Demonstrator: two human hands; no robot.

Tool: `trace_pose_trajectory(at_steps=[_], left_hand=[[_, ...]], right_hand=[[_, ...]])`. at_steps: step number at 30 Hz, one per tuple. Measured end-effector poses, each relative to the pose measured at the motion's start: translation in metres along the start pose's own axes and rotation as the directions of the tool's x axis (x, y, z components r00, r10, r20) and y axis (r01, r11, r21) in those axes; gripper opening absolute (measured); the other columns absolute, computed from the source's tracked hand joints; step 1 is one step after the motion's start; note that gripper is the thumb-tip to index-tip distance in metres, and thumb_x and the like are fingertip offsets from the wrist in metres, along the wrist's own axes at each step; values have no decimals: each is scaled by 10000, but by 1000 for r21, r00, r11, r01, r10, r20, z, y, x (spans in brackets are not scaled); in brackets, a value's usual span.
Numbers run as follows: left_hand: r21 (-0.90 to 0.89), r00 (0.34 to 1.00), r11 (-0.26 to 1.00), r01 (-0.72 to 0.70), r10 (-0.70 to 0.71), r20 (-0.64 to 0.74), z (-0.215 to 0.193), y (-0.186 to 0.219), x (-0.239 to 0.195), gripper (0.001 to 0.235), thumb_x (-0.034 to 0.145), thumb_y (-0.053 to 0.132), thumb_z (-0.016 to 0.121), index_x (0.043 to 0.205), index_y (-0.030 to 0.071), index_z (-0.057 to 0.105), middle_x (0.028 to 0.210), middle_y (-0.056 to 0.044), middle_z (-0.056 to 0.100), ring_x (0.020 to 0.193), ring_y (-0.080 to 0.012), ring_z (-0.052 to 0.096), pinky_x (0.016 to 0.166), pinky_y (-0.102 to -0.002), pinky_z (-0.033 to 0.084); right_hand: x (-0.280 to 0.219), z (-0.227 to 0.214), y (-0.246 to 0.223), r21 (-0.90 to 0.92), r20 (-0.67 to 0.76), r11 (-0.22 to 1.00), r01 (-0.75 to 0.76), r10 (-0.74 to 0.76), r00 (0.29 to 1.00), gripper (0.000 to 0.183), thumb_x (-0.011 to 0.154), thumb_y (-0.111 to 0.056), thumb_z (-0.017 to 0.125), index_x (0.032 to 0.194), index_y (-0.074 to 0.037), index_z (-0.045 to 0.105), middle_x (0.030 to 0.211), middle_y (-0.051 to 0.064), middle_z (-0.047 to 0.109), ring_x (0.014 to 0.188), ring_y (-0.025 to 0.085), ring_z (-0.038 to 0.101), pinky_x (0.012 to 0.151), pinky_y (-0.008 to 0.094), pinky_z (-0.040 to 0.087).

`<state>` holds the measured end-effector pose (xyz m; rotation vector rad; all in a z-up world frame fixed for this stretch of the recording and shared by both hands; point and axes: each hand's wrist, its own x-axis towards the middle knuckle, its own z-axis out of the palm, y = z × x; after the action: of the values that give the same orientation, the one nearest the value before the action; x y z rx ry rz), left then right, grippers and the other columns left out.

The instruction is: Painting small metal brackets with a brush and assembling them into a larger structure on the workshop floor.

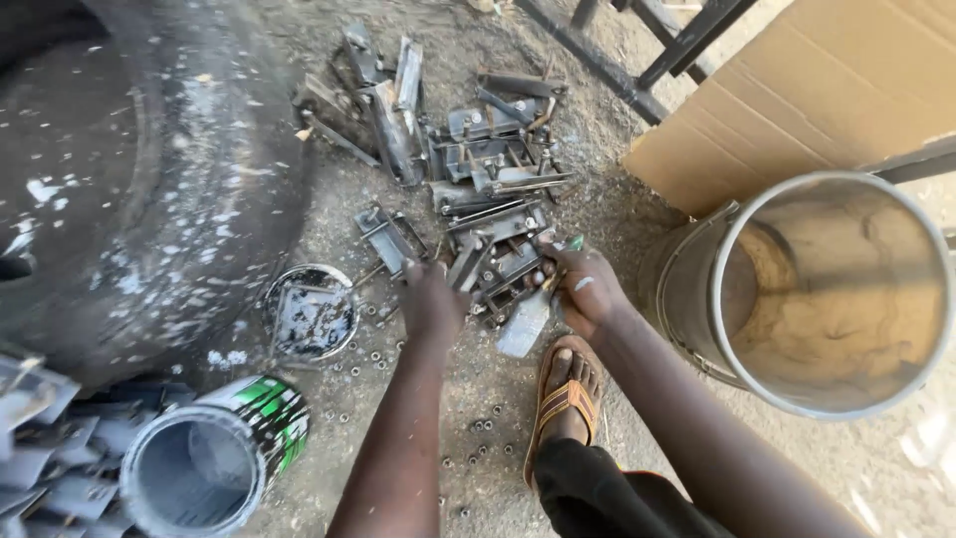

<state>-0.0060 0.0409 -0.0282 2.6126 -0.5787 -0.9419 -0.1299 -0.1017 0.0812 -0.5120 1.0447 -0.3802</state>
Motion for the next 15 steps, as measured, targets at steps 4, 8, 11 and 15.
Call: trace_pose_trajectory(at_steps=[4, 8, 11, 15], left_hand=[[-168, 992, 985, -45, 63, 106, -90, -13, -74, 538, 811, 183, 750, 1304, 23, 606, 1310, -246, 594, 1256, -438, 596, 1038, -502, 511], [-512, 976, 853, 105, 9, 217, -179, -38, -154, 529, 828, 183, 655, 1345, 81, 606, 1283, -127, 696, 1193, -274, 628, 948, -407, 488], [-862, 982, 489, 136, 52, 184, -216, -73, -207, 375, 911, 32, 577, 1281, 70, 529, 1181, -119, 643, 992, -204, 633, 811, -344, 505], [-805, 962, 555, 211, -262, 71, -281, -44, -304, 790, 936, 81, 597, 1631, 170, 231, 1342, -251, 685, 428, -85, 323, 319, -212, 271]], right_hand=[[-37, 48, -18, -134, 122, 989, 57, -41, 992, 137, 938, -143, 709, 920, -64, 599, 617, 40, 492, 586, 223, 600, 548, 337, 522], [-66, 99, -34, -276, 370, 943, 185, -73, 926, 120, 923, -100, 728, 930, -80, 610, 668, 28, 536, 575, 141, 570, 574, 269, 528], [-127, 154, -58, -531, 521, 801, 275, 54, 852, 113, 953, -151, 681, 1034, -93, 627, 871, 37, 626, 698, 114, 559, 632, 257, 504], [-232, 217, -63, -809, 587, 230, 541, 267, 764, 302, 994, -297, 569, 1244, -150, 652, 1004, 77, 727, 749, 152, 607, 681, 249, 531]])
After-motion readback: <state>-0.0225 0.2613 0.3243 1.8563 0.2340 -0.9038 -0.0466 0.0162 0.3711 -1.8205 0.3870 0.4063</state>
